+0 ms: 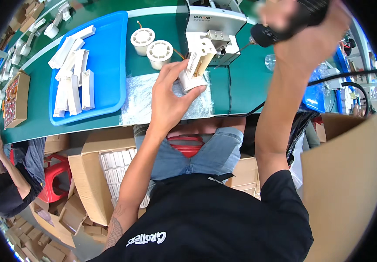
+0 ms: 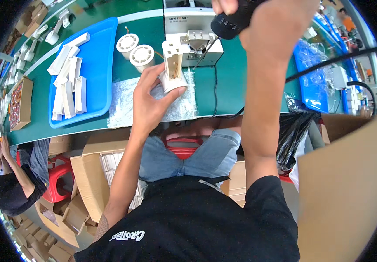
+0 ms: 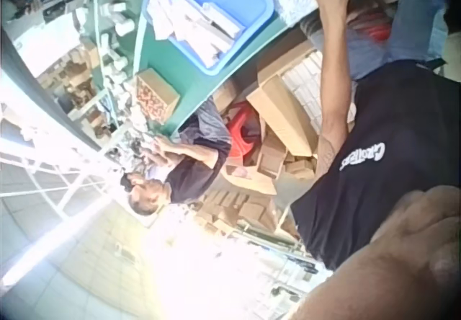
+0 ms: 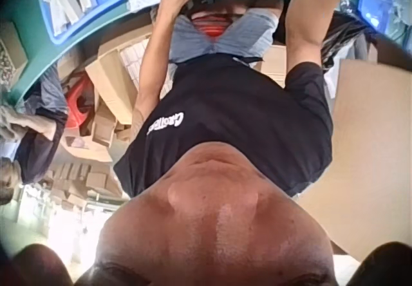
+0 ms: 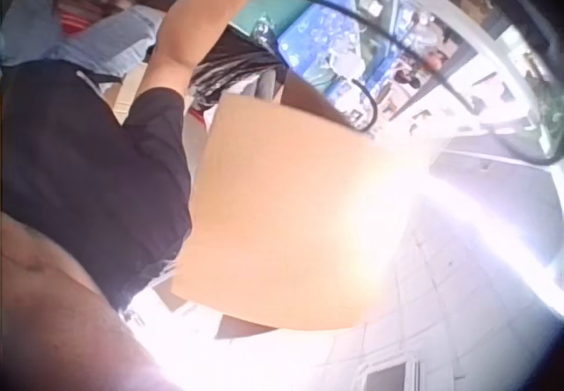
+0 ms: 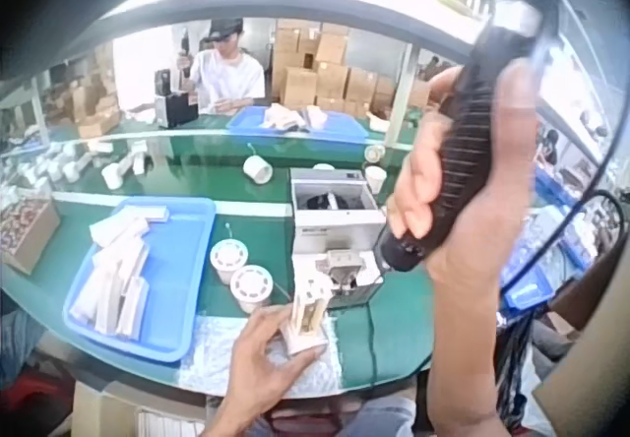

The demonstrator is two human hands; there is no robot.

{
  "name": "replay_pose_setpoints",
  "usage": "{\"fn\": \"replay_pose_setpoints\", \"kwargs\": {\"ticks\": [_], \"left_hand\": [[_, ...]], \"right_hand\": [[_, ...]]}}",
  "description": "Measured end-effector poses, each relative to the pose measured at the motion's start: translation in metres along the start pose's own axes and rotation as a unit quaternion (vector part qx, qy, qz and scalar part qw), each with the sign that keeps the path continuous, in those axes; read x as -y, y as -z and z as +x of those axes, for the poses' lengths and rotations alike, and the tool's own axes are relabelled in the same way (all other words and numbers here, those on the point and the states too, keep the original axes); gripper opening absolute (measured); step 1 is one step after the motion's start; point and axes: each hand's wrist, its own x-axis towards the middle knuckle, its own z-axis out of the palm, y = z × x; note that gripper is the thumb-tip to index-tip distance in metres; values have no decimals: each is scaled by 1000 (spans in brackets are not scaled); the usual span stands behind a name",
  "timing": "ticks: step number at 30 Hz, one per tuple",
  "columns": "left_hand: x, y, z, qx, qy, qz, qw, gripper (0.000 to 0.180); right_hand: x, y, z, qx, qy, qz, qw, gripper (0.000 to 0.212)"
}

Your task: Assembling plastic electronic housings using an electric screwdriver on an assembly line.

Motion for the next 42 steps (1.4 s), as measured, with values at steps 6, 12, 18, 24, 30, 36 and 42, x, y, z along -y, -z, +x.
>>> {"fn": "replay_pose_setpoints", "kwargs": {"ticks": [6, 12, 18, 24, 30, 36, 42], "left_hand": [[-2, 0, 2, 10, -3, 4, 1000, 64], [-2, 0, 1, 14, 4, 8, 1000, 65], [0, 3, 1, 13, 1, 2, 1000, 65], [1, -1, 3, 20, 12, -24, 999, 65], [5, 3, -3, 13, 19, -44, 999, 62], [0, -6, 2, 32, -15, -27, 999, 64], [4, 3, -3, 25, -3, -6, 1000, 65]], "right_hand": [[3, 0, 14, 182, 5, 354, 918, 70], [-11, -32, -3, 169, -66, 554, 813, 70], [11, -24, -20, 132, -38, 77, 988, 64], [-40, -47, 2, 213, 117, 466, 851, 39], [0, -25, -29, 155, -26, 178, 971, 41], [14, 23, 27, 69, 97, 108, 987, 44], [-20, 3, 34, 72, -25, 259, 963, 32]]}}
